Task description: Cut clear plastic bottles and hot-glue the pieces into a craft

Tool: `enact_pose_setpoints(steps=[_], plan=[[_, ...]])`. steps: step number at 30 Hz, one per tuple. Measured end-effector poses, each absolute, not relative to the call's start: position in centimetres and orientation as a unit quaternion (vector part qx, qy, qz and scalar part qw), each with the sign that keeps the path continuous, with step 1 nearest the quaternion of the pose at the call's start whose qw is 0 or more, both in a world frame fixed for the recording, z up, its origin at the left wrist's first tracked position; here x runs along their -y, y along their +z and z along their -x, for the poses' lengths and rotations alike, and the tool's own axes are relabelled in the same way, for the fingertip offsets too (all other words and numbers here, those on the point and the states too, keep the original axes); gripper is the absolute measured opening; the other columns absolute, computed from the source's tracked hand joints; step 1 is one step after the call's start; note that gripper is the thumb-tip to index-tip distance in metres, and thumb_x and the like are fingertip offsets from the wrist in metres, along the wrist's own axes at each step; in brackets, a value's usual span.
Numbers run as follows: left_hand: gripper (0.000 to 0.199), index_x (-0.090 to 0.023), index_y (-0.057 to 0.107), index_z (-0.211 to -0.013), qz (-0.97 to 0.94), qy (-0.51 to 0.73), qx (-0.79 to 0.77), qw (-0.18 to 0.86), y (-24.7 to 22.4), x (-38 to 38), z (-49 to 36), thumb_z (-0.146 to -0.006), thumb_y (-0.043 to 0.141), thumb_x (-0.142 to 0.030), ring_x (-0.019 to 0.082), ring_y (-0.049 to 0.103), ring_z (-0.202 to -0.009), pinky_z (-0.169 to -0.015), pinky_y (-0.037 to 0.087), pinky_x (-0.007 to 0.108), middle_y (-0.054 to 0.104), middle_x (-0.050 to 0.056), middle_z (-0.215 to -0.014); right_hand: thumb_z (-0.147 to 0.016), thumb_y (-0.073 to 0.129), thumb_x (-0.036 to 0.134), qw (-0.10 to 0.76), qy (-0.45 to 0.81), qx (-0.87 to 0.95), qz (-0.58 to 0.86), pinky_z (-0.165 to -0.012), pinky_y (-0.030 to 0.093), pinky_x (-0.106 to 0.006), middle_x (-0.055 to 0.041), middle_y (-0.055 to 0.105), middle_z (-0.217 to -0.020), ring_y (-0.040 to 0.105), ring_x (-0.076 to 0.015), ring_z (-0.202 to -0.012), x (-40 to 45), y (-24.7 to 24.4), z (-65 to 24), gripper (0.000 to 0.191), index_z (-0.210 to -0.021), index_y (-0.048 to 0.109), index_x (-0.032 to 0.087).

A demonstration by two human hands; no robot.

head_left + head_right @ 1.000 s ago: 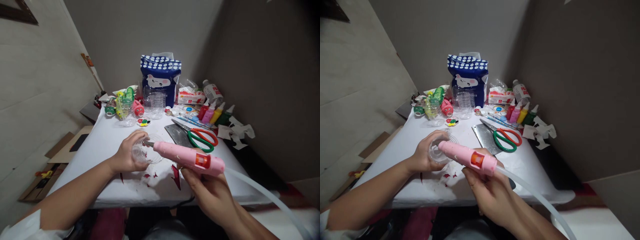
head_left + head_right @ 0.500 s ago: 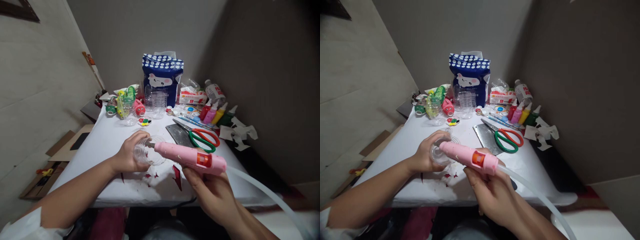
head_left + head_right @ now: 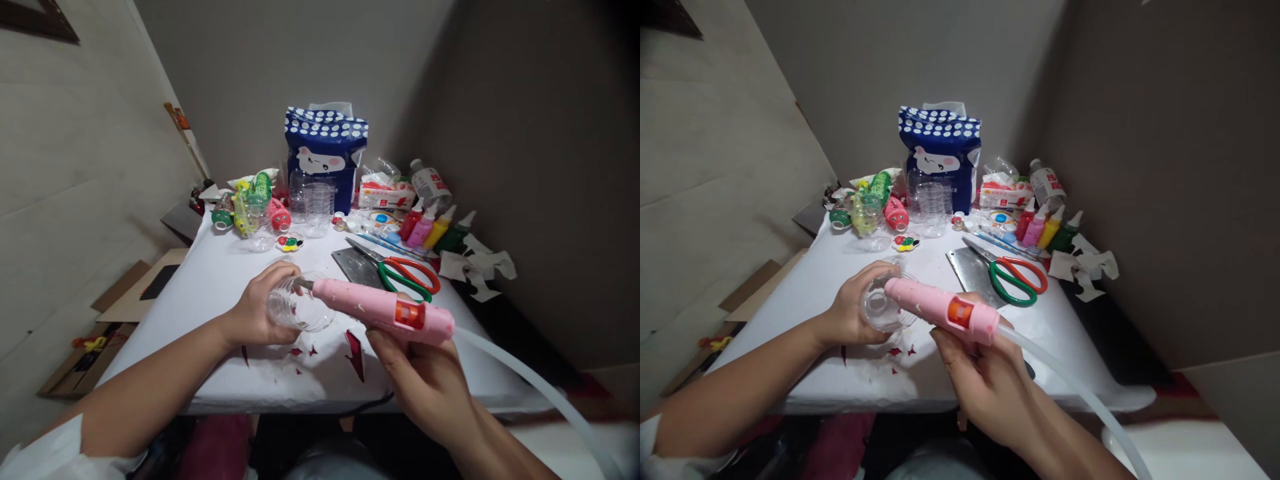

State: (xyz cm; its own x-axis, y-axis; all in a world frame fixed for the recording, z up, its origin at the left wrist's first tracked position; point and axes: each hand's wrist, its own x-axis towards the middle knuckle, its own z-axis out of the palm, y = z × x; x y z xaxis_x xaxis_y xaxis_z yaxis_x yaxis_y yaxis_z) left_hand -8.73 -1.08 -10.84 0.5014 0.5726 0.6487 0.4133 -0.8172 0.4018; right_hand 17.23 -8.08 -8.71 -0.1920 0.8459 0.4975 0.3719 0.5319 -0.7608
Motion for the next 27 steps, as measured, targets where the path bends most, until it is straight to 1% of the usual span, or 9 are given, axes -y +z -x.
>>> enact_pose_setpoints(steps=[2, 5, 8, 11, 13, 17, 22, 24, 27], plan=[[0.073, -0.018, 0.049, -0.123, -0.861, 0.408, -0.29, 0.092, -10.86, 1.12, 8.74, -0.058, 0.08, -0.034, 0.029, 0.06, -0.101, -0.086, 0.053, 0.046, 0.058, 0.012, -0.108, -0.094, 0.054, 0.027, 0.474, 0.248, 0.738, 0.412, -0.067, 0.056, -0.028, -0.0028, 0.066, -0.076, 0.065, -0.0208, -0.075, 7.96, -8.73, -17.21, 0.017, -0.095, 0.069, 0.02], [0.076, -0.019, 0.049, -0.124, -0.861, 0.405, -0.294, 0.087, -10.91, 1.16, 8.73, -0.056, 0.08, -0.032, 0.031, 0.06, -0.102, -0.087, 0.053, 0.047, 0.058, 0.013, -0.11, -0.095, 0.052, 0.027, 0.478, 0.249, 0.738, 0.405, -0.067, 0.055, -0.029, -0.0029, 0.066, -0.074, 0.066, -0.022, -0.078, 7.76, -8.85, -17.15, 0.023, -0.107, 0.07, 0.02], [0.077, -0.019, 0.049, -0.124, -0.86, 0.406, -0.296, 0.089, -10.97, 1.17, 8.74, -0.055, 0.08, -0.031, 0.031, 0.061, -0.102, -0.087, 0.053, 0.047, 0.059, 0.013, -0.11, -0.095, 0.051, 0.026, 0.479, 0.253, 0.74, 0.399, -0.067, 0.054, -0.029, -0.0036, 0.066, -0.077, 0.065, -0.0209, -0.076, 7.66, -8.83, -17.12, 0.027, -0.114, 0.069, 0.021], [0.076, -0.018, 0.05, -0.124, -0.858, 0.404, -0.302, 0.094, -11.0, 1.17, 8.77, -0.055, 0.08, -0.031, 0.03, 0.06, -0.102, -0.088, 0.052, 0.048, 0.059, 0.014, -0.111, -0.096, 0.05, 0.027, 0.469, 0.276, 0.738, 0.398, -0.066, 0.054, -0.03, -0.0046, 0.068, -0.08, 0.065, -0.021, -0.073, 7.71, -8.62, -17.14, 0.028, -0.117, 0.068, 0.022], [0.075, -0.018, 0.05, -0.123, -0.859, 0.403, -0.301, 0.099, -10.99, 1.17, 8.82, -0.056, 0.081, -0.033, 0.031, 0.06, -0.103, -0.09, 0.052, 0.049, 0.06, 0.014, -0.111, -0.096, 0.05, 0.028, 0.463, 0.296, 0.729, 0.408, -0.063, 0.055, -0.031, -0.004, 0.068, -0.075, 0.065, -0.0222, -0.069, 7.77, -8.52, -17.16, 0.027, -0.113, 0.069, 0.023], [0.068, -0.017, 0.053, -0.118, -0.86, 0.395, -0.3, 0.119, -10.92, 1.2, 8.87, -0.059, 0.08, -0.037, 0.031, 0.059, -0.104, -0.091, 0.051, 0.05, 0.062, 0.012, -0.105, -0.094, 0.054, 0.03, 0.476, 0.297, 0.711, 0.424, -0.059, 0.055, -0.03, -0.0016, 0.064, -0.06, 0.067, -0.0237, -0.067, 7.82, -8.55, -17.18, 0.02, -0.099, 0.072, 0.024], [0.075, -0.017, 0.05, -0.124, -0.86, 0.401, -0.295, 0.116, -10.9, 1.23, 8.75, -0.057, 0.082, -0.033, 0.028, 0.059, -0.099, -0.086, 0.053, 0.047, 0.062, 0.011, -0.104, -0.095, 0.05, 0.028, 0.476, 0.274, 0.718, 0.428, -0.054, 0.052, -0.024, -0.0015, 0.064, -0.064, 0.063, -0.0182, -0.062, 7.78, -8.58, -17.3, 0.026, -0.079, 0.07, 0.022], [0.077, -0.018, 0.049, -0.126, -0.859, 0.405, -0.293, 0.111, -10.95, 1.2, 8.72, -0.057, 0.081, -0.031, 0.028, 0.059, -0.099, -0.087, 0.052, 0.046, 0.062, 0.011, -0.105, -0.095, 0.051, 0.027, 0.479, 0.27, 0.718, 0.427, -0.053, 0.052, -0.024, -0.0021, 0.065, -0.069, 0.061, -0.0164, -0.06, 7.78, -8.58, -17.39, 0.024, -0.081, 0.069, 0.021], [0.077, -0.019, 0.049, -0.126, -0.86, 0.415, -0.279, 0.104, -11.02, 1.12, 8.75, -0.058, 0.08, -0.034, 0.029, 0.06, -0.1, -0.087, 0.051, 0.047, 0.062, 0.011, -0.105, -0.095, 0.051, 0.028, 0.494, 0.279, 0.709, 0.419, -0.051, 0.05, -0.024, -0.0015, 0.062, -0.067, 0.058, -0.0155, -0.057, 7.76, -8.61, -17.49, 0.021, -0.086, 0.069, 0.02]])
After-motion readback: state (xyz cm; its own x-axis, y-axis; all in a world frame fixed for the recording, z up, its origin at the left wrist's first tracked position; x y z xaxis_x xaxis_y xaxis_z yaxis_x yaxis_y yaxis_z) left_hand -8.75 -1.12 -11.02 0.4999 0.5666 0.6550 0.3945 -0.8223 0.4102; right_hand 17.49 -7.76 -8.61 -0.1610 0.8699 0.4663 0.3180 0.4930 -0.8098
